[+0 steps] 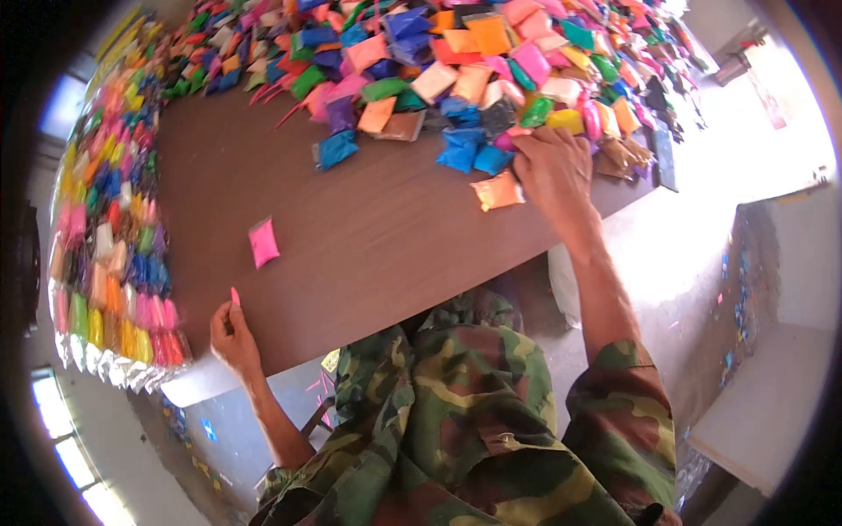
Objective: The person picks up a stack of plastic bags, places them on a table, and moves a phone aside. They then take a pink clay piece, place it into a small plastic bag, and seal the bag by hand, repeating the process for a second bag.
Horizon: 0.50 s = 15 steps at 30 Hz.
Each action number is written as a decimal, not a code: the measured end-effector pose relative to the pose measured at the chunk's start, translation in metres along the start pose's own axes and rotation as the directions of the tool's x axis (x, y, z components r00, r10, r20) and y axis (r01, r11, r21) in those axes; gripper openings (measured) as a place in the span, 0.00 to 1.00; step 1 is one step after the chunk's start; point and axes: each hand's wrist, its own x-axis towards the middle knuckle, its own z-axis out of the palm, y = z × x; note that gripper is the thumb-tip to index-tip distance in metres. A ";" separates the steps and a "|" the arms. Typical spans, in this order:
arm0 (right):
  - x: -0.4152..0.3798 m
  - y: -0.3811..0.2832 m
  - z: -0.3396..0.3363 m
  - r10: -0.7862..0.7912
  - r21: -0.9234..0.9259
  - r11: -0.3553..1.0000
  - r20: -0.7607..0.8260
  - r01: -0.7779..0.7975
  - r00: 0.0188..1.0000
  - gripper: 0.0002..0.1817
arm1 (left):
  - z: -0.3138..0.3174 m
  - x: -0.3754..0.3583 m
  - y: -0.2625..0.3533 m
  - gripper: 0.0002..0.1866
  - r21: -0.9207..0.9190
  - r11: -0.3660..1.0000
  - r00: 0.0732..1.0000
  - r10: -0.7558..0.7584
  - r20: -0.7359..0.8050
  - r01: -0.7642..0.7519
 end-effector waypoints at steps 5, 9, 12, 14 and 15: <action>0.000 0.008 -0.016 -0.045 0.044 0.998 -0.019 0.046 0.999 0.12 | 0.001 0.000 0.008 0.08 0.004 0.997 0.997 0.072 -0.039 -0.072; -0.003 -0.006 -0.017 -0.063 0.002 0.998 0.106 0.064 0.992 0.14 | 0.002 0.001 0.009 0.06 -0.047 0.997 0.997 0.061 -0.044 -0.063; -0.005 0.001 -0.002 -0.074 -0.021 0.997 0.113 0.077 0.991 0.14 | -0.001 0.000 0.014 0.05 -0.056 0.996 0.998 0.061 -0.029 -0.062; -0.004 0.003 0.004 -0.083 -0.033 0.996 0.076 0.085 0.994 0.12 | -0.003 0.000 0.016 0.05 -0.048 0.998 0.999 0.050 -0.022 -0.051; -0.004 0.002 0.005 -0.095 -0.034 0.995 0.054 0.097 0.994 0.11 | -0.003 0.000 0.016 0.05 -0.045 0.998 0.999 0.042 -0.017 -0.043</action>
